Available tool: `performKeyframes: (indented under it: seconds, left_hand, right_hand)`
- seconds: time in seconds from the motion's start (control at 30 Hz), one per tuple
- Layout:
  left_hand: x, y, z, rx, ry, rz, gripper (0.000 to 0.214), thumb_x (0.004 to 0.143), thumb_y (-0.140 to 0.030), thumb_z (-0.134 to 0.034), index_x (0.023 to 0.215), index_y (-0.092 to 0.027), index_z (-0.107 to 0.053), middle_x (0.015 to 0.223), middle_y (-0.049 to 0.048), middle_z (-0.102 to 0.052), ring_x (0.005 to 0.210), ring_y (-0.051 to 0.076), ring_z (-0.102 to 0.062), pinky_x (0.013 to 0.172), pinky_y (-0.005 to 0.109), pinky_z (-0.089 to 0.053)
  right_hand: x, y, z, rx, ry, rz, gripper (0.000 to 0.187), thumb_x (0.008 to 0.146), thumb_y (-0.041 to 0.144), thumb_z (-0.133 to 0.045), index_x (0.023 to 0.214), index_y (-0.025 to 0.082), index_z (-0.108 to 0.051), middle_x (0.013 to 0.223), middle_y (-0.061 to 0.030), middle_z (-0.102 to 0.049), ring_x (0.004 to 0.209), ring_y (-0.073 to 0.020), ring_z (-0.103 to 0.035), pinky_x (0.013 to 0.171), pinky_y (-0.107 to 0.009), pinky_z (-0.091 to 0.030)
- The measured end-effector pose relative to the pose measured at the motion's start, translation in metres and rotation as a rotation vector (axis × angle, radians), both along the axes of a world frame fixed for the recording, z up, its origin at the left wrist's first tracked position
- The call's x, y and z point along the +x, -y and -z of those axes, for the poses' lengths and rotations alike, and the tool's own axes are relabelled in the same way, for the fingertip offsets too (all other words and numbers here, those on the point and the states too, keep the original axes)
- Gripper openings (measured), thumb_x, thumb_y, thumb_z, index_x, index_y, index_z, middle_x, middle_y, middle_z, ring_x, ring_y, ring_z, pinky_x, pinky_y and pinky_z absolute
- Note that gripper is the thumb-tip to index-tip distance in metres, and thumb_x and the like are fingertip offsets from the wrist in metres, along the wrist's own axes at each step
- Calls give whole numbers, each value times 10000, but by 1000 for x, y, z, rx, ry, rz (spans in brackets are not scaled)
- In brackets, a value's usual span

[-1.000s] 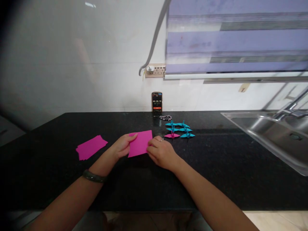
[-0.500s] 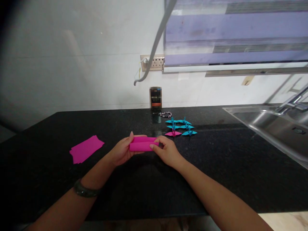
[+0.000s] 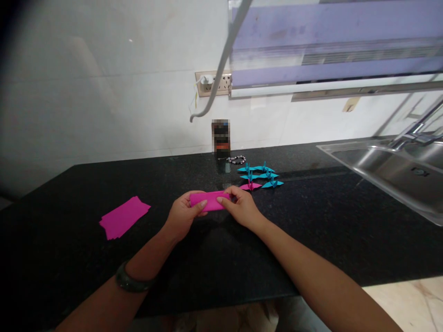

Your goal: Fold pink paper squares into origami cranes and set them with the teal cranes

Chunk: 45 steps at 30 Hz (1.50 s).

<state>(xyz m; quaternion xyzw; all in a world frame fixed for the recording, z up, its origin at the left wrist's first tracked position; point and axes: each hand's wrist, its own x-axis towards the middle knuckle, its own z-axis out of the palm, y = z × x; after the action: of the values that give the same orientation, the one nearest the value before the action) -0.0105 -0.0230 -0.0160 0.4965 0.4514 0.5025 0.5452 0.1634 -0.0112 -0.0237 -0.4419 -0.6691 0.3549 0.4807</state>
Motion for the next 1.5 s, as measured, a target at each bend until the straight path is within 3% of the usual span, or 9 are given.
performKeyframes:
  seconds: [0.07, 0.13, 0.2, 0.33, 0.63, 1.5]
  left_hand:
    - [0, -1, 2, 15, -5, -32, 374, 638, -291, -664, 954, -131, -544, 823, 42, -593, 658, 115, -574, 544, 225, -510]
    - [-1, -2, 4, 39, -6, -68, 375, 642, -296, -661, 960, -137, -542, 830, 40, -586, 657, 111, -573, 541, 221, -511]
    - [0, -3, 5, 43, -2, -89, 385, 636, -297, -667, 966, -142, -543, 846, 42, -584, 654, 109, -574, 539, 221, -513]
    - [1, -3, 3, 24, -6, -97, 388, 623, -280, -677, 963, -144, -549, 823, 39, -584, 629, 103, -569, 511, 207, -504]
    - [2, 0, 0, -36, 57, -97, 279, 613, -253, -686, 825, -133, -549, 733, 15, -587, 619, 99, -570, 518, 204, -498]
    - [3, 1, 3, -95, 64, -82, 291, 615, -300, -692, 790, -113, -555, 732, 39, -602, 614, 107, -576, 508, 207, -496]
  right_hand:
    - [-3, -1, 1, -34, -113, 7, 225, 681, 355, -617, 820, 191, -551, 646, 23, -510, 561, -96, -454, 510, -218, -365]
    - [-5, -1, 2, -129, -259, -26, 461, 633, 354, -662, 1034, 224, -475, 655, 39, -518, 541, -94, -466, 485, -212, -376]
    - [-6, 0, 3, -229, -344, -64, 554, 614, 372, -672, 1095, 228, -437, 688, 27, -542, 555, -103, -491, 455, -205, -381]
    - [-5, 2, 5, -303, -344, -95, 320, 642, 433, -625, 823, 173, -577, 722, -14, -571, 597, -115, -511, 442, -202, -389]
    - [-6, 0, 7, -274, -304, -49, 295, 622, 447, -638, 646, 162, -567, 615, 6, -524, 539, -97, -456, 454, -209, -405]
    - [-2, 1, 5, -255, -249, -18, 320, 662, 473, -598, 610, 162, -541, 554, 21, -470, 483, -82, -424, 435, -205, -391]
